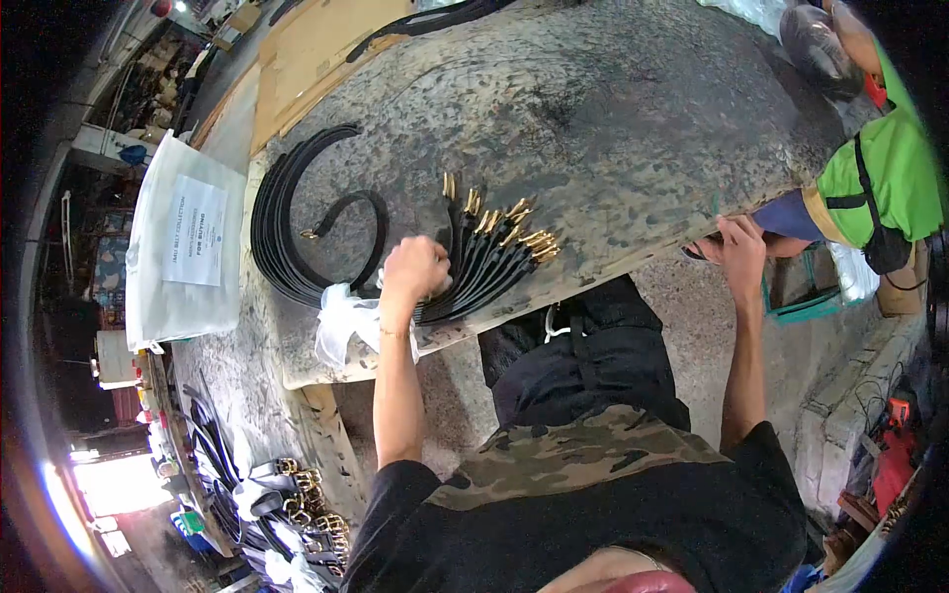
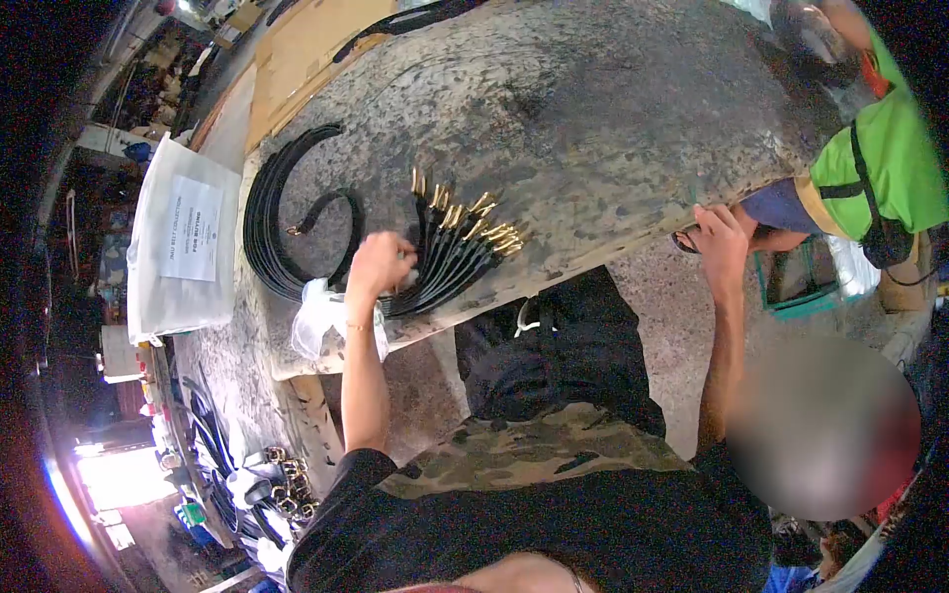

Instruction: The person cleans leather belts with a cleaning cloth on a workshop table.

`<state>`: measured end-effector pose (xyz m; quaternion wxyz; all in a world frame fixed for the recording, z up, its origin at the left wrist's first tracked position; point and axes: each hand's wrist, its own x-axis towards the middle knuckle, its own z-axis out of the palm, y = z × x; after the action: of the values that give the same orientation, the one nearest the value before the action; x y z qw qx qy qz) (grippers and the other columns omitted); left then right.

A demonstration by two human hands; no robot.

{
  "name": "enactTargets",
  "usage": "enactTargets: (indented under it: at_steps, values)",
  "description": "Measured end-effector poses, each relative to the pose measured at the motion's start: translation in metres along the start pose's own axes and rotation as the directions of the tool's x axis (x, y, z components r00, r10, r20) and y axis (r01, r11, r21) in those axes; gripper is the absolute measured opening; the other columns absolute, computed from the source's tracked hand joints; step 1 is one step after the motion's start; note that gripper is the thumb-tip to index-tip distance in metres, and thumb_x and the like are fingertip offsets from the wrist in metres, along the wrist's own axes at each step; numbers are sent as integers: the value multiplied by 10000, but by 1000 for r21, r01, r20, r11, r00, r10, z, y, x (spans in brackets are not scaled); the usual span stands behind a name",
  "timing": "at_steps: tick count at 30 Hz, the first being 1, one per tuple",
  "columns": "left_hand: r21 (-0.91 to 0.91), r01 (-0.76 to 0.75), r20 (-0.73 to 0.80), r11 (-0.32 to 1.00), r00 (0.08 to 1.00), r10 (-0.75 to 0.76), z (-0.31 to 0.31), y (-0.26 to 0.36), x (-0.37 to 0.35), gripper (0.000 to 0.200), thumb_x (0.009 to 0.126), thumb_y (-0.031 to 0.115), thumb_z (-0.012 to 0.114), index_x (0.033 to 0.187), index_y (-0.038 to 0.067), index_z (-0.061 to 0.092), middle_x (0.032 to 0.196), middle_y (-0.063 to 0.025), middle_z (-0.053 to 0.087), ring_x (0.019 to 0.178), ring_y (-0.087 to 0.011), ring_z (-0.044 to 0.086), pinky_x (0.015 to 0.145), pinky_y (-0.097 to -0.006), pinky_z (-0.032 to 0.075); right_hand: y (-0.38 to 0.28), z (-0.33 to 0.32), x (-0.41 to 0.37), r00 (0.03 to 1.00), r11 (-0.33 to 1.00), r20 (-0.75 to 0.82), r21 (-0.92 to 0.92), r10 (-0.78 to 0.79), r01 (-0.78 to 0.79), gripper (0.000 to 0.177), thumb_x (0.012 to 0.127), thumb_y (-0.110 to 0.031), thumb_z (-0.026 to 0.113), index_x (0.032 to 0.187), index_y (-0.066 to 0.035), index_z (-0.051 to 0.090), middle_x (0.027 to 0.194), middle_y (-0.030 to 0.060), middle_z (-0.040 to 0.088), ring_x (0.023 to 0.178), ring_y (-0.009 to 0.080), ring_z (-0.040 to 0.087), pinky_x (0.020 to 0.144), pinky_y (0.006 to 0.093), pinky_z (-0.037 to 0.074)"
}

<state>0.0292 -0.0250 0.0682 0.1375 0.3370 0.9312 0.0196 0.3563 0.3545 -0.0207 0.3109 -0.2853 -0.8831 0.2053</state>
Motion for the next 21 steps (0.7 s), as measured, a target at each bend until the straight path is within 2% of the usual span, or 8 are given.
enactTargets:
  at_steps: [3, 6, 8, 10, 14, 18, 19, 21]
  values:
    - [-36, -45, 152, 998, 987, 50, -4, -6, -9, 203, 771, 235, 697, 923, 124, 772, 913, -204, 704, 893, -368, 682, 877, -420, 527, -4, -3, 1, 1000, 998, -29, 58, -9, 11, 223, 812, -12, 686, 1032, 22, 672, 849, 99, 624, 747, 240, 610, 687, 311, 480]
    - [-212, -66, 242, 975, 963, 117, -8, -10, -8, 275, 836, 257, 666, 1022, 68, 737, 983, -203, 700, 933, -336, 687, 861, -386, 526, 15, 2, 8, 977, 929, -63, 327, 206, -175, 254, 854, -38, 681, 1092, 48, 660, 847, 86, 661, 780, 186, 622, 709, 291, 482]
    - [-327, -129, 59, 936, 986, 157, -5, -12, -5, 315, 868, 270, 631, 1054, 31, 716, 1028, -197, 697, 964, -331, 680, 860, -388, 522, 8, -3, 8, 861, 702, -101, 630, 498, -332, 253, 916, -72, 651, 1148, 30, 641, 886, 61, 672, 834, 150, 622, 711, 283, 478]
    - [-315, -143, -74, 938, 989, 126, -2, -6, 3, 341, 875, 300, 618, 1027, 11, 713, 958, -187, 712, 900, -342, 687, 821, -396, 523, -6, -3, 10, 736, 182, -24, 974, 676, -135, 218, 914, -67, 657, 1124, -13, 630, 907, 53, 668, 799, 125, 600, 682, 274, 468]
    - [-368, -169, -155, 914, 981, 119, 11, -1, 5, 291, 846, 258, 657, 981, 9, 724, 882, -193, 711, 833, -347, 691, 779, -394, 521, 112, 37, -11, 797, 455, 147, 755, 585, -473, 172, 926, -87, 651, 1083, -45, 597, 987, 77, 660, 844, 124, 621, 745, 284, 519]
    - [-469, -177, -60, 865, 984, 169, -4, -14, -8, 261, 816, 216, 697, 970, 7, 729, 801, -180, 708, 753, -272, 700, 731, -341, 524, 57, 10, 0, 800, 241, 207, 885, 563, -399, 209, 927, -104, 658, 1109, -49, 570, 1009, 66, 646, 826, 90, 613, 688, 253, 529]
    - [-530, -52, 5, 846, 998, 65, -25, -11, -18, 257, 833, 218, 686, 962, 0, 730, 755, -154, 700, 663, -200, 677, 669, -301, 516, 52, 8, 5, 784, 231, 182, 895, 594, -383, 236, 927, -106, 657, 1138, -49, 570, 1007, 59, 647, 817, 87, 612, 675, 245, 525]
    - [-640, -96, -238, 763, 968, -77, -36, -42, -23, 255, 831, 232, 676, 901, -6, 734, 728, -162, 690, 631, -232, 670, 637, -314, 514, 52, 11, 13, 783, 215, 174, 906, 597, -364, 263, 927, -109, 657, 1167, -48, 569, 1005, 53, 648, 808, 83, 611, 661, 236, 522]
